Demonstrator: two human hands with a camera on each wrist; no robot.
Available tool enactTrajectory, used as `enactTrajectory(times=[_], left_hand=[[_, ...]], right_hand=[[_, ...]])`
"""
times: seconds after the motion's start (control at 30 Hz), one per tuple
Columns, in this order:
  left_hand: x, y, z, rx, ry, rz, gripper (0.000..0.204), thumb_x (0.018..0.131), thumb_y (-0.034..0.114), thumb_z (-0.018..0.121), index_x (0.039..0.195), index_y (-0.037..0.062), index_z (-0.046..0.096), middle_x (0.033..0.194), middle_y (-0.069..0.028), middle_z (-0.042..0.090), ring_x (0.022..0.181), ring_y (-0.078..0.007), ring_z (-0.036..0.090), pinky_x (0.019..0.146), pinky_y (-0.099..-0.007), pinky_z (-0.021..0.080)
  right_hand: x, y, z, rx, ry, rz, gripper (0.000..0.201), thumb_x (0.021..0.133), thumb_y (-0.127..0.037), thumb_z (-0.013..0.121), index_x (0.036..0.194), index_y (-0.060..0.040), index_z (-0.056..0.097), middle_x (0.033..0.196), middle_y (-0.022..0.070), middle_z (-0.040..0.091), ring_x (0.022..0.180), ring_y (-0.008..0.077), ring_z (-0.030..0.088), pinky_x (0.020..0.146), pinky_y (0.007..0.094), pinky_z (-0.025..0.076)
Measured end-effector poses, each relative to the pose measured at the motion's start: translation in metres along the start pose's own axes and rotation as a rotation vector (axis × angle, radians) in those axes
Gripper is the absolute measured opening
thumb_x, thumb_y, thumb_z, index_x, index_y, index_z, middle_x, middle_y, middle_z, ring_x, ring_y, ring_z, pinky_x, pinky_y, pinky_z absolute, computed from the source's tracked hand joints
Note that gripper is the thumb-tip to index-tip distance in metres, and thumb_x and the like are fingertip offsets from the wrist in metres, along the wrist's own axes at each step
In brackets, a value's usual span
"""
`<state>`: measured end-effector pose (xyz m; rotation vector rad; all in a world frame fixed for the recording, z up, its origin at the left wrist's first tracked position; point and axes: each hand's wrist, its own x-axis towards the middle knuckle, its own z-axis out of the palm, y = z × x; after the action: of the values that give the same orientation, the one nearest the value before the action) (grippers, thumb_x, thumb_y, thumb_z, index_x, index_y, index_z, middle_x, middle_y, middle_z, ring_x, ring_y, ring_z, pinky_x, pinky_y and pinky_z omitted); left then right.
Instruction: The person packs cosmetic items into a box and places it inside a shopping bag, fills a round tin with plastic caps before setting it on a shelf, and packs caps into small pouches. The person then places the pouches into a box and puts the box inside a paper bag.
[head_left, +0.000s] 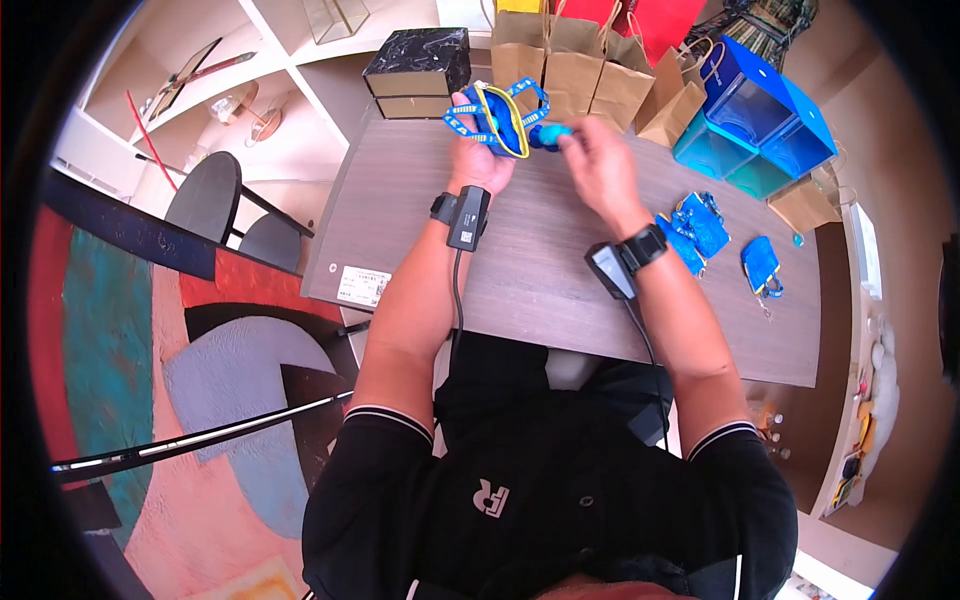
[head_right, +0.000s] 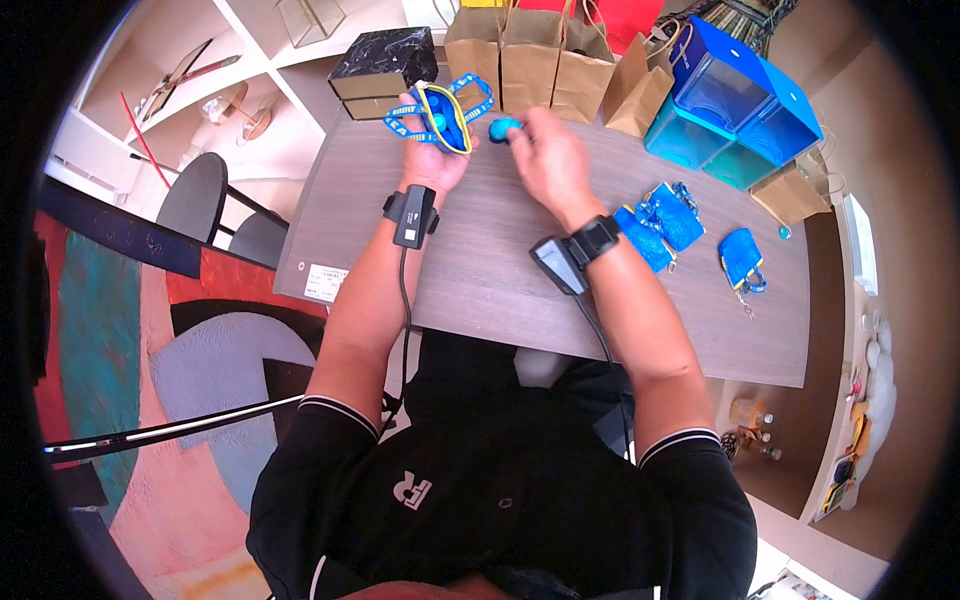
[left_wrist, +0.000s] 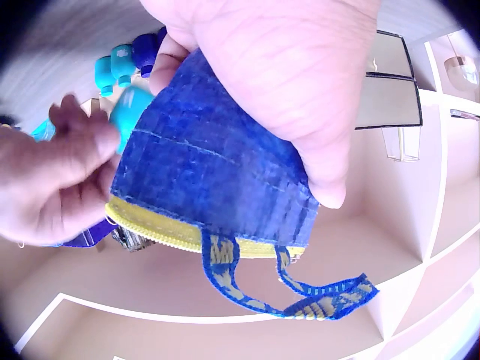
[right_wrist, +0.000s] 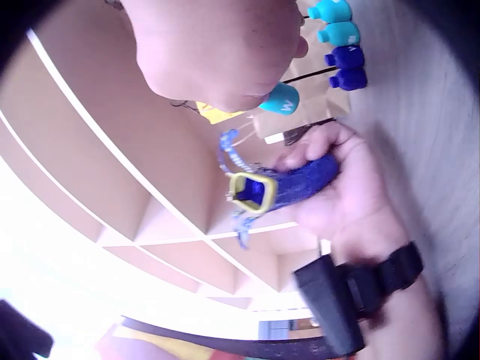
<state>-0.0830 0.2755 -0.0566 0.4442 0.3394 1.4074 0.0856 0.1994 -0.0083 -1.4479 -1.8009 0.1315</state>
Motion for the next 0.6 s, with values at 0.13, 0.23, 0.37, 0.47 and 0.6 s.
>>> enactTrajectory(times=[0.13,0.23,0.37,0.47,0.6], left_hand=[[-0.014,0.0,0.013,0.13,-0.075,0.013,0.059,0.088,0.078,0.055,0.097,0.0209,0.064,0.083,0.0017,0.064,0.077,-0.0176,0.062,0.069,-0.0361,0.051],[-0.02,-0.007,0.022,0.177,-0.109,0.07,0.054,0.095,0.072,0.052,0.105,0.02,0.064,0.09,0.0013,0.064,0.084,-0.0173,0.063,0.078,-0.0346,0.052],[-0.019,-0.019,0.012,0.133,-0.231,-0.06,0.056,0.098,0.068,0.048,0.11,0.0157,0.063,0.103,-0.0029,0.068,0.098,-0.0192,0.066,0.089,-0.0375,0.054],[-0.019,-0.025,0.01,0.169,-0.252,-0.094,0.061,0.098,0.07,0.047,0.114,0.0136,0.063,0.109,-0.0057,0.07,0.104,-0.0213,0.067,0.093,-0.0391,0.055],[-0.024,-0.026,0.015,0.145,-0.294,-0.184,0.065,0.095,0.075,0.046,0.118,0.0162,0.064,0.114,-0.0066,0.07,0.109,-0.0221,0.067,0.095,-0.0415,0.054]], right_hand=[[0.003,-0.019,-0.034,0.696,0.104,0.117,0.016,0.098,-0.011,0.068,0.109,0.0008,0.066,0.088,0.002,0.071,0.075,0.0058,0.062,0.067,0.0211,0.051],[0.005,-0.044,-0.059,0.625,-0.118,0.005,0.016,0.096,-0.013,0.069,0.106,-0.0005,0.068,0.086,0.0018,0.071,0.075,0.0066,0.062,0.066,0.0233,0.051],[0.016,-0.055,-0.066,0.09,-0.357,-0.098,0.018,0.092,-0.015,0.071,0.103,-0.0011,0.069,0.079,0.0081,0.071,0.072,0.0151,0.065,0.065,0.0311,0.051],[0.02,-0.055,-0.059,-0.028,-0.363,-0.129,0.023,0.087,-0.02,0.073,0.101,-0.0017,0.07,0.079,0.0143,0.07,0.073,0.0282,0.068,0.068,0.0403,0.052],[0.023,-0.055,-0.05,-0.147,-0.325,-0.151,0.024,0.086,-0.021,0.073,0.102,-0.0031,0.071,0.081,0.0159,0.071,0.076,0.0344,0.069,0.068,0.0448,0.052]])
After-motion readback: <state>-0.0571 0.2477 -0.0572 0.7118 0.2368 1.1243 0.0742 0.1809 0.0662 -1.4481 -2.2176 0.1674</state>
